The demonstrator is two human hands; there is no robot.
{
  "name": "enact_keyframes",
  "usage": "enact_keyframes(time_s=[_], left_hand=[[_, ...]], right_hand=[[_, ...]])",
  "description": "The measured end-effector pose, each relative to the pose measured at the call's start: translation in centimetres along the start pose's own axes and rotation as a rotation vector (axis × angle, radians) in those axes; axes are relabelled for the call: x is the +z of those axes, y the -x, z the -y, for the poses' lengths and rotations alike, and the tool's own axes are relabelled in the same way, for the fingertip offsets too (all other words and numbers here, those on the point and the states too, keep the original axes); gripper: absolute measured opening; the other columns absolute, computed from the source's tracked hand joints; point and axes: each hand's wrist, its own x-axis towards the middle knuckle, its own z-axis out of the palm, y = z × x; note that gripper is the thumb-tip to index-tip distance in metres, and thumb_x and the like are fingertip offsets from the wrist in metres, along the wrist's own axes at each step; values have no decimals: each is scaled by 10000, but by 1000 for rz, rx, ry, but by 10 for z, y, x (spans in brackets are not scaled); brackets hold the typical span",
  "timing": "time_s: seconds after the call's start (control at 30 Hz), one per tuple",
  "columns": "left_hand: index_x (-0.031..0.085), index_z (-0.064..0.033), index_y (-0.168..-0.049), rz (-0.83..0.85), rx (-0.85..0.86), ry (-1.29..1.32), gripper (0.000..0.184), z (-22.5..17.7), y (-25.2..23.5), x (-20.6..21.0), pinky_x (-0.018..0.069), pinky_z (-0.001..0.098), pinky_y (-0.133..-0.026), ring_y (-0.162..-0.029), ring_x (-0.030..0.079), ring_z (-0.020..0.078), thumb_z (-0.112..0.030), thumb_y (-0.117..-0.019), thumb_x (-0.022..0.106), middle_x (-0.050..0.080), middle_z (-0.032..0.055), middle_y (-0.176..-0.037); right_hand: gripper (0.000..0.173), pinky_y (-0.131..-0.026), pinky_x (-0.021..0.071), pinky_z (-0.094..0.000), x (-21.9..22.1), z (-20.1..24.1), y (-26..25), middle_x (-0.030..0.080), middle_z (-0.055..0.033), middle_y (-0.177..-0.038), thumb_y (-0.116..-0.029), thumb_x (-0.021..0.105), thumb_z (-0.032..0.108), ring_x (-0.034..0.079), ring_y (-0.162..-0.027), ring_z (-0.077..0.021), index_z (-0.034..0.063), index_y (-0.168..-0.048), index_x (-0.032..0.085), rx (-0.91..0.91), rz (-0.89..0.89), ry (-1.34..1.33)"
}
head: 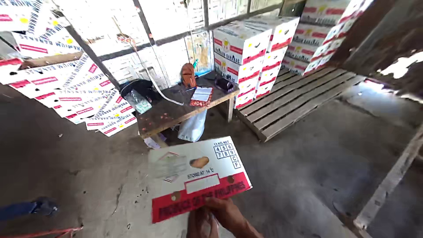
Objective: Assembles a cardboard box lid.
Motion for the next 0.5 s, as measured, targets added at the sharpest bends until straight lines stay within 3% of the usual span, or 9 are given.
enact_keyframes(time_s=[0.03, 0.07, 0.1, 0.17, 0.23, 0.37, 0.5], left_hand=[[464, -24, -1415, -136, 38, 130, 702, -25, -42, 7, 566, 356, -968, -1105, 663, 125, -549, -972, 609, 679, 37, -1233], [555, -45, -1268, -316, 17, 255, 458, -49, -86, 13, 612, 319, -817, -915, 710, 93, -400, -990, 635, 732, 4, -1038], [581, -23, -1196, -463, -19, 320, 288, -71, -129, 14, 626, 301, -715, -795, 715, 83, -238, -1008, 619, 738, 15, -931], [536, 18, -1265, -510, 3, 401, 266, -95, -215, -2, 613, 323, -856, -930, 700, 91, -82, -1020, 563, 704, 43, -1043], [525, 15, -1260, -514, 95, 522, 256, -104, -298, -18, 617, 357, -877, -968, 709, 121, -17, -1007, 548, 711, 53, -1066], [547, 0, -1229, -425, 227, 639, 214, -138, -423, -47, 625, 395, -867, -960, 729, 181, -18, -1018, 522, 729, 88, -1052], [573, -43, -1223, -265, 383, 656, 260, -175, -525, -71, 623, 408, -887, -986, 732, 192, -83, -968, 601, 742, 84, -1071]], right_hand=[[154, -793, 614, -391, 16, 8, -17, 749, -93, -920, -953, 663, 72, 714, -813, -180, 12, -1094, 684, -6, 82, 53], [134, -776, 610, -372, 27, 16, -36, 744, -73, -900, -981, 640, 97, 708, -795, -163, 21, -1079, 691, -21, 163, 129], [150, -769, 613, -361, 30, 23, -57, 742, -66, -906, -1013, 608, 129, 707, -797, -153, 21, -1074, 692, -52, 256, 226], [234, -797, 608, -346, 21, 40, -103, 738, -80, -1015, -1042, 574, 183, 706, -860, -143, 3, -1140, 687, -120, 460, 461], [367, -872, 598, -382, -10, 67, -148, 723, -139, -1138, -1024, 614, 242, 710, -956, -188, -22, -1278, 641, -40, 535, 779], [436, -994, 552, -517, -88, 124, -198, 694, -173, -1253, -979, 688, 297, 695, -1103, -305, 55, -1339, 645, 293, 104, 1319], [392, -1033, 522, -550, -170, 168, -226, 711, -211, -1214, -1005, 653, 287, 692, -1135, -351, 16, -1288, 667, 373, -375, 1303]])
